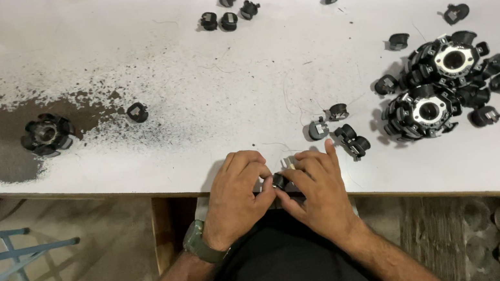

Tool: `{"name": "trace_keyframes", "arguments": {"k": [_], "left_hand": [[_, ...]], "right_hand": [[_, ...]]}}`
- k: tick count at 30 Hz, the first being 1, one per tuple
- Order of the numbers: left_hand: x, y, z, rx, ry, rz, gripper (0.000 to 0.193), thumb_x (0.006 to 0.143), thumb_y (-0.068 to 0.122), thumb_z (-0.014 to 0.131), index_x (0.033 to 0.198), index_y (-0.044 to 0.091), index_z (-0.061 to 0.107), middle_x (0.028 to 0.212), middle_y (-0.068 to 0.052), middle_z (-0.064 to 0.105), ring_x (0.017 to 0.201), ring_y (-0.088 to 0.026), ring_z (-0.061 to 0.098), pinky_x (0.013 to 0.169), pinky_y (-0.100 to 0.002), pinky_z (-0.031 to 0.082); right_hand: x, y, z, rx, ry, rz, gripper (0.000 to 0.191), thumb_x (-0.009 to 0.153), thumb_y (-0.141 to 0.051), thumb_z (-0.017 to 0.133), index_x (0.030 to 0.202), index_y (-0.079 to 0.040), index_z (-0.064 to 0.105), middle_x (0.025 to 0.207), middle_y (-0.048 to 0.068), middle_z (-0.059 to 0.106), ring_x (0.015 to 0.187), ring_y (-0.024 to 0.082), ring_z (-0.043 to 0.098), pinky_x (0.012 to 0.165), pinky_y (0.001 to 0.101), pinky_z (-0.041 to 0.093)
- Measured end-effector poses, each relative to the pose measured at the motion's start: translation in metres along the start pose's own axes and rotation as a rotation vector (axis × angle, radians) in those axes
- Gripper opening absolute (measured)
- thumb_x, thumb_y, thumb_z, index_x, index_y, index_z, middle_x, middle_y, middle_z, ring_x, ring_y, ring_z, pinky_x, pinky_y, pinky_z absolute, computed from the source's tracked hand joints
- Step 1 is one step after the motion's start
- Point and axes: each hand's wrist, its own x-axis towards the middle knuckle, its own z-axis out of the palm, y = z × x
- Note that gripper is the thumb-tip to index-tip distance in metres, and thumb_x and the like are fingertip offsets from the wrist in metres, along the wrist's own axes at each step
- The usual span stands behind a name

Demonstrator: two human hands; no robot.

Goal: The person sits at a white table and uses a small blade to trim excess material from black molded parts. They handle the parts one at a time, scraping edges and placing finished pieces aside. Larger circular assemblies are also trimmed in the same manner.

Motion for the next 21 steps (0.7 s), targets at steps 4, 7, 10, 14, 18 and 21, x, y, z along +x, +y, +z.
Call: {"name": "trace_keyframes", "arguments": {"k": [4,7,10,14,18,21], "left_hand": [[-0.001,-0.001,-0.004,-0.156,-0.112,-0.232,0.009,0.081,0.006,0.072,0.085,0.005,0.064,0.082,-0.006,0.065,0.073,-0.022,0.064,0.064,-0.037,0.052],[-0.003,-0.003,0.001,-0.229,-0.206,-0.372,0.006,0.085,0.007,0.068,0.084,0.006,0.062,0.072,-0.003,0.062,0.061,-0.017,0.060,0.051,-0.034,0.049],[-0.006,-0.004,0.011,-0.211,-0.213,-0.401,0.011,0.085,0.008,0.068,0.081,0.007,0.059,0.067,-0.002,0.059,0.058,-0.015,0.055,0.049,-0.034,0.045],[-0.013,-0.002,0.023,-0.241,-0.128,-0.321,0.012,0.085,0.006,0.068,0.080,0.007,0.057,0.066,-0.003,0.058,0.059,-0.015,0.053,0.051,-0.034,0.044],[-0.018,-0.002,0.026,-0.286,-0.087,-0.310,0.012,0.084,0.005,0.068,0.081,0.006,0.057,0.068,-0.003,0.059,0.062,-0.016,0.055,0.053,-0.034,0.046],[-0.017,-0.003,0.026,-0.271,-0.089,-0.293,0.010,0.083,0.005,0.068,0.082,0.005,0.058,0.068,-0.005,0.060,0.063,-0.017,0.056,0.054,-0.036,0.047]], "right_hand": [[0.000,0.001,0.001,-0.016,-0.006,0.032,0.039,0.073,-0.020,0.088,0.105,-0.006,0.071,0.105,0.011,0.059,0.118,0.033,0.055,0.121,0.0652,0.022],[-0.002,0.002,0.004,-0.025,0.009,0.055,0.039,0.073,-0.020,0.088,0.106,-0.007,0.071,0.106,0.011,0.059,0.119,0.032,0.055,0.122,0.0631,0.022],[-0.010,0.006,0.003,0.038,0.117,0.028,0.038,0.073,-0.016,0.086,0.107,-0.006,0.072,0.105,0.011,0.059,0.115,0.033,0.057,0.119,0.0608,0.024],[-0.031,0.004,0.006,0.159,0.234,-0.069,0.031,0.085,0.002,0.078,0.111,-0.009,0.064,0.104,0.007,0.062,0.114,0.026,0.066,0.127,0.0592,0.031],[-0.041,0.002,0.018,0.260,0.179,-0.050,0.039,0.081,0.007,0.076,0.113,-0.005,0.059,0.110,0.014,0.069,0.111,0.028,0.069,0.123,0.0598,0.032],[-0.040,0.004,0.020,0.230,0.159,-0.046,0.040,0.078,0.006,0.077,0.112,-0.005,0.059,0.111,0.015,0.070,0.109,0.029,0.070,0.122,0.0593,0.032]]}}
